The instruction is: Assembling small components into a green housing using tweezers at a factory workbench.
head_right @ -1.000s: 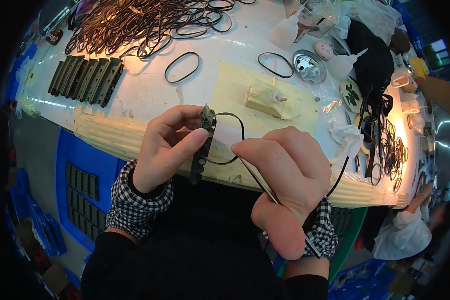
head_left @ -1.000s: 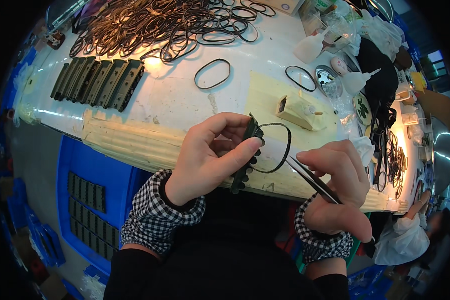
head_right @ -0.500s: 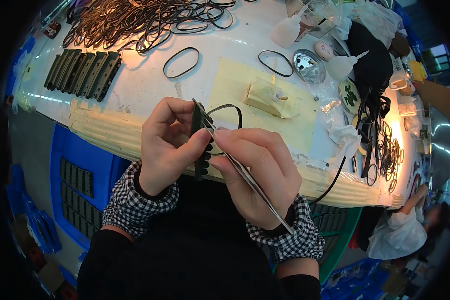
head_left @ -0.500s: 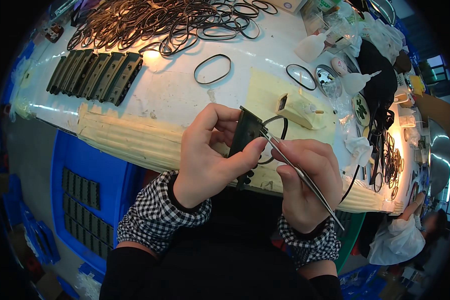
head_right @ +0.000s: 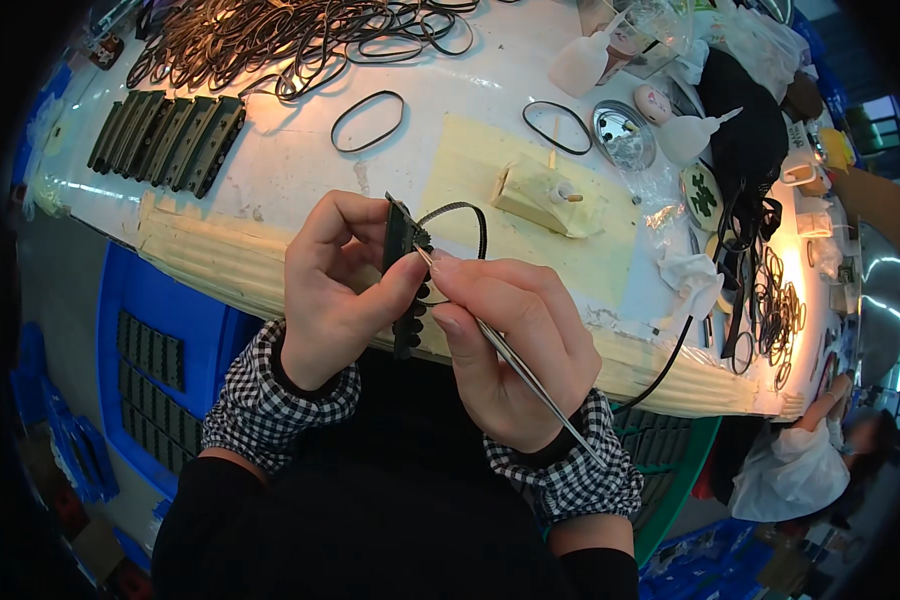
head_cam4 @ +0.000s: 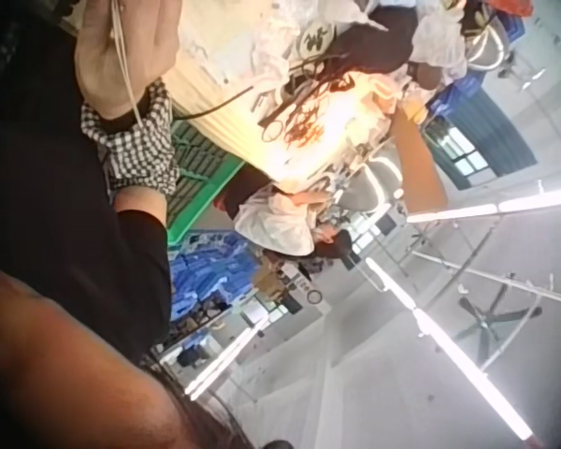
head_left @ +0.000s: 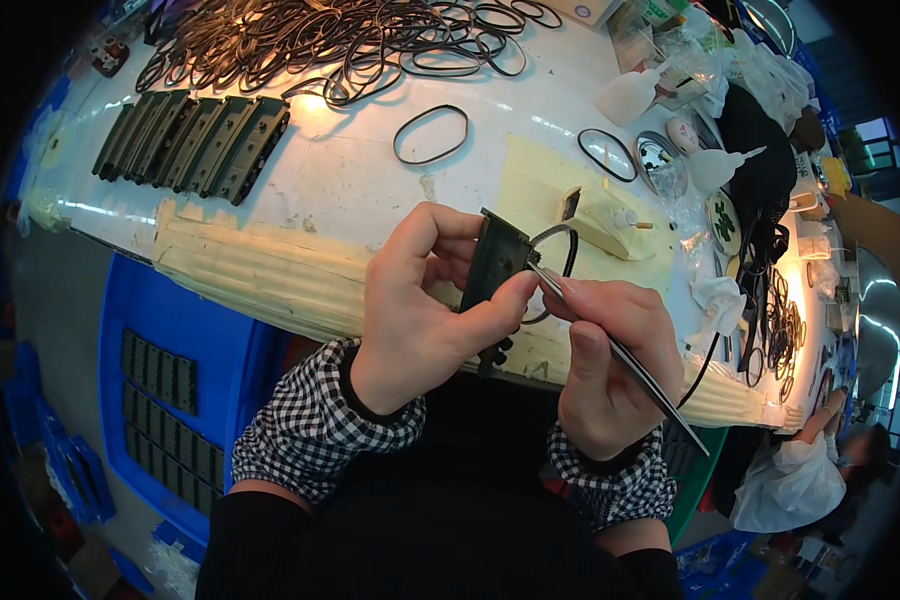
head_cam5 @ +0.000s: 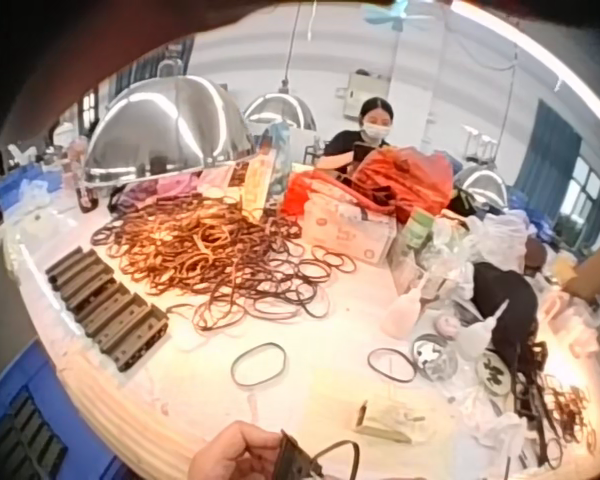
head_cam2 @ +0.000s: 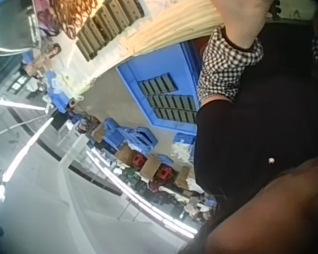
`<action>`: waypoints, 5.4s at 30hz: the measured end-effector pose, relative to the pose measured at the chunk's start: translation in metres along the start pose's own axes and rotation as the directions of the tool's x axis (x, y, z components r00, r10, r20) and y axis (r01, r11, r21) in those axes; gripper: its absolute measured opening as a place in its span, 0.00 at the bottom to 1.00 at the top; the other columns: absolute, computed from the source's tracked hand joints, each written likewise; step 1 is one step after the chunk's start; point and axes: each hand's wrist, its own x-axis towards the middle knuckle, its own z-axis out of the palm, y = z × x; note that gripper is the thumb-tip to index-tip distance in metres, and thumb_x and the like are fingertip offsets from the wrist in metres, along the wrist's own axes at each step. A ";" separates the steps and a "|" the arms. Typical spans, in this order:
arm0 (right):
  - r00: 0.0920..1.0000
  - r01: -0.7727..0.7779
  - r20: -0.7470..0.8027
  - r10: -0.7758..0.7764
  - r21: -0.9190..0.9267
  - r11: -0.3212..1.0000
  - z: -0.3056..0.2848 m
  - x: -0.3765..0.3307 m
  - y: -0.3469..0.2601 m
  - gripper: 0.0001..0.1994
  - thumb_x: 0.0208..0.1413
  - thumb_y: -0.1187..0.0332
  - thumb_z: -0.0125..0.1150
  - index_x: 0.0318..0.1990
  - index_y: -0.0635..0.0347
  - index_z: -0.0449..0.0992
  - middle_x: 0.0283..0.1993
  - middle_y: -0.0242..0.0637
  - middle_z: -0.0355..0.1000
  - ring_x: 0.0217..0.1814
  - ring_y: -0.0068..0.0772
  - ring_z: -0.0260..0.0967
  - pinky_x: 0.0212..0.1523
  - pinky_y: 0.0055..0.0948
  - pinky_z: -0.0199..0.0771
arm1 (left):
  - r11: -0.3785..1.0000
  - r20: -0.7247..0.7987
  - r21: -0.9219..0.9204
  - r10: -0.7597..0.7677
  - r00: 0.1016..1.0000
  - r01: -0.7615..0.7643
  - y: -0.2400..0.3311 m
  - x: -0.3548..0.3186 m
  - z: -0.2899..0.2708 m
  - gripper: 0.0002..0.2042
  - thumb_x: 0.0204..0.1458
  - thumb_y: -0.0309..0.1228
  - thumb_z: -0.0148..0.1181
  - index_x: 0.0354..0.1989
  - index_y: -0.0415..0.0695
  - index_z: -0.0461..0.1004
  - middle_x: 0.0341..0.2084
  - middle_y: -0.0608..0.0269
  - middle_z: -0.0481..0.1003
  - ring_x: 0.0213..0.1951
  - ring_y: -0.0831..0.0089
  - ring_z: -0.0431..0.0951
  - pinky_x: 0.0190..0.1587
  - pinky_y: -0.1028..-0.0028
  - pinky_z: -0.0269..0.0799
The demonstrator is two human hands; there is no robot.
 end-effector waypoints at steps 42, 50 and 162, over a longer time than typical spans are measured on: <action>0.993 0.084 -0.090 -0.077 0.072 0.994 -0.013 0.015 0.003 0.11 0.65 0.68 0.46 0.34 0.64 0.74 0.39 0.43 0.76 0.42 0.35 0.73 0.46 0.35 0.76 | 1.000 -0.060 -0.013 -0.019 0.998 0.018 -0.005 0.002 -0.001 0.15 0.46 0.25 0.69 0.41 0.34 0.72 0.30 0.62 0.78 0.31 0.81 0.77 0.36 0.80 0.74; 0.974 0.114 0.214 -0.079 -0.156 0.981 -0.015 0.040 0.000 0.19 0.50 0.83 0.59 0.51 0.58 0.77 0.39 0.40 0.75 0.35 0.34 0.74 0.36 0.27 0.76 | 0.972 0.131 -0.169 -0.144 0.981 0.166 0.002 0.002 -0.011 0.17 0.50 0.26 0.67 0.47 0.32 0.72 0.34 0.60 0.78 0.31 0.81 0.77 0.36 0.81 0.76; 0.968 0.244 0.125 -0.218 -0.257 0.935 0.008 0.025 0.020 0.09 0.48 0.79 0.64 0.39 0.62 0.77 0.31 0.37 0.76 0.28 0.37 0.73 0.28 0.31 0.69 | 0.999 0.231 0.031 0.017 0.973 -0.025 0.005 0.004 -0.010 0.14 0.65 0.26 0.46 0.58 0.45 0.59 0.34 0.64 0.68 0.33 0.83 0.68 0.38 0.81 0.67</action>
